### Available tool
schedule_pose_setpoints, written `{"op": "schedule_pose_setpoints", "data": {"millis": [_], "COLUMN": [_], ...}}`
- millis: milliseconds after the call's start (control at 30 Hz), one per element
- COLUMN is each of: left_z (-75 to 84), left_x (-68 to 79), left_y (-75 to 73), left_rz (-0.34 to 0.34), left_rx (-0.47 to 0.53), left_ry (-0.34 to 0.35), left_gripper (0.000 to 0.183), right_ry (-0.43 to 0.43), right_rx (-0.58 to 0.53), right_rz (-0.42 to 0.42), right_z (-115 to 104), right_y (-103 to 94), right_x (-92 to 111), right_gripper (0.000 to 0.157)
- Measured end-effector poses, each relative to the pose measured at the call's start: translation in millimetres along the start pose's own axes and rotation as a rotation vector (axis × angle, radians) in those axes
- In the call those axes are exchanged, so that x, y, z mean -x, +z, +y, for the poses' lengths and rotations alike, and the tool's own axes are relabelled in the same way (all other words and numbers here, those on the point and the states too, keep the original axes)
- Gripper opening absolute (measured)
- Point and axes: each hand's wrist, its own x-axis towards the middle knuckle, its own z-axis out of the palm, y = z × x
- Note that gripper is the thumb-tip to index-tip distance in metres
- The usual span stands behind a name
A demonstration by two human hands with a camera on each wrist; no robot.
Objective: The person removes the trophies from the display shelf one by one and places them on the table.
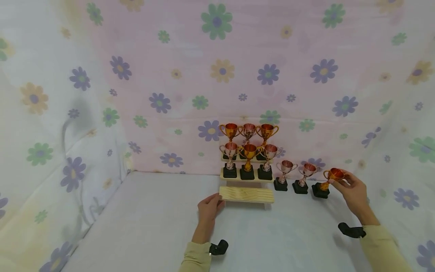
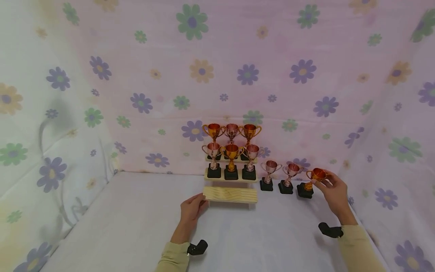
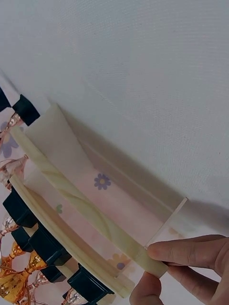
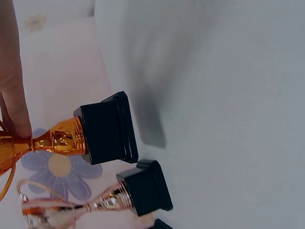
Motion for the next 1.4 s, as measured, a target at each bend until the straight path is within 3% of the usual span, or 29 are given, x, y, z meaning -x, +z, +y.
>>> {"op": "schedule_pose_setpoints", "data": {"millis": [433,733,933,1267,1400], "left_z": [-4.7,-5.8,-4.6,-3.6,-3.0], "left_x": [5.9,9.8,9.8,6.4,4.5], "left_y": [0.2,1.0,1.2,1.1,0.1], "left_rz": [-0.023,-0.047,-0.044,-0.027,-0.024], "left_rx": [-0.018,0.027,0.042,0.023,0.024], "left_ry": [-0.014,0.024,0.011,0.015,0.02], "left_gripper": [0.032,0.033,0.034,0.032,0.032], "right_ry": [0.084,0.054,0.068,0.164,0.188], "right_rx": [0.078,0.038,0.059,0.098,0.125], "right_rz": [-0.17,-0.198,-0.218,-0.185,-0.249], "right_z": [12,16,15,15,15], "right_y": [-12.1,-13.9,-11.9,-4.9,-3.6], "right_x": [-11,-16,-20,-26,-23], "right_gripper": [0.071,0.067,0.072,0.082,0.074]}}
